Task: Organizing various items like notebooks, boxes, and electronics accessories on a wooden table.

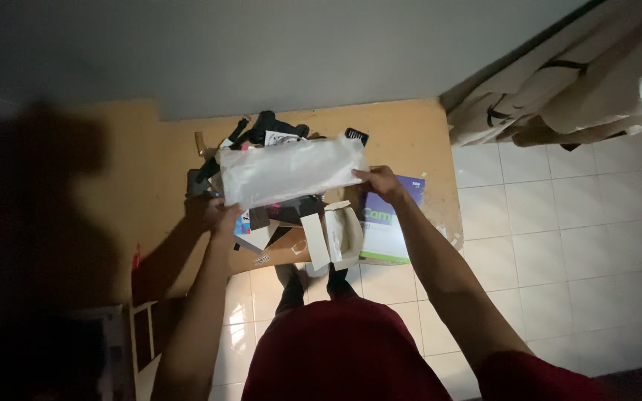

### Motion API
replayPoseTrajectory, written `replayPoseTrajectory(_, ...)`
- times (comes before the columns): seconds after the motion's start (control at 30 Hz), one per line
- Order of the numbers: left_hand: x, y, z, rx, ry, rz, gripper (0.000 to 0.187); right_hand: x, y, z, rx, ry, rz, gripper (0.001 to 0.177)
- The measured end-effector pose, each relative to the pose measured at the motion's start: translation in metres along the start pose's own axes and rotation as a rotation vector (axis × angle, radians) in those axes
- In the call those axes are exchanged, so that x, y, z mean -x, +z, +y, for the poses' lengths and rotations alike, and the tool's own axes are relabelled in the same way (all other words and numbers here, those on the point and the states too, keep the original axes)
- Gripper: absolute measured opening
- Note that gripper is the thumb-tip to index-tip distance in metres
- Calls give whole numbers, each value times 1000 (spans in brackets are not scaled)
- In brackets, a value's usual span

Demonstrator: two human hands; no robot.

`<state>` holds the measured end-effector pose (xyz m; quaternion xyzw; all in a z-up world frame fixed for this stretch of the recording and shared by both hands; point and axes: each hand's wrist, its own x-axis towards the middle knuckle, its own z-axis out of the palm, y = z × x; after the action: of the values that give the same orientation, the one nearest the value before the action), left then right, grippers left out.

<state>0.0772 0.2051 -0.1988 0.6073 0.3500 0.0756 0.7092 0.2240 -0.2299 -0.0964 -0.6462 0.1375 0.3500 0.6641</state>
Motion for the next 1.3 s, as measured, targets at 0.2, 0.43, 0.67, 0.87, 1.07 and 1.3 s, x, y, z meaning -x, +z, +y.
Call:
replayPoseTrajectory(0.2, 63, 73, 83, -856, 636, 468, 55, -52, -13, 36, -166, -204, 113, 17)
replayPoseTrajectory(0.43, 22, 143, 18, -556, 449, -885, 33, -40, 36, -2, -18, -348, 445, 61)
replayPoseTrajectory(0.67, -21, 131, -47, 131, 25, -826, 49, 13, 128, -55, 646, -647, 190, 65)
replayPoseTrajectory(0.87, 10, 94, 21, 514, -524, -267, 47, 32, 202, -64, 1048, -737, -235, 56)
replayPoseTrajectory(1.07, 12, 61, 18, 28, 169, 29, 46, 12, 216, -52, 850, -677, -350, 48)
replayPoseTrajectory(1.3, 7, 44, 73, -519, 244, 146, 35, -151, 167, 64, 873, -765, 264, 59)
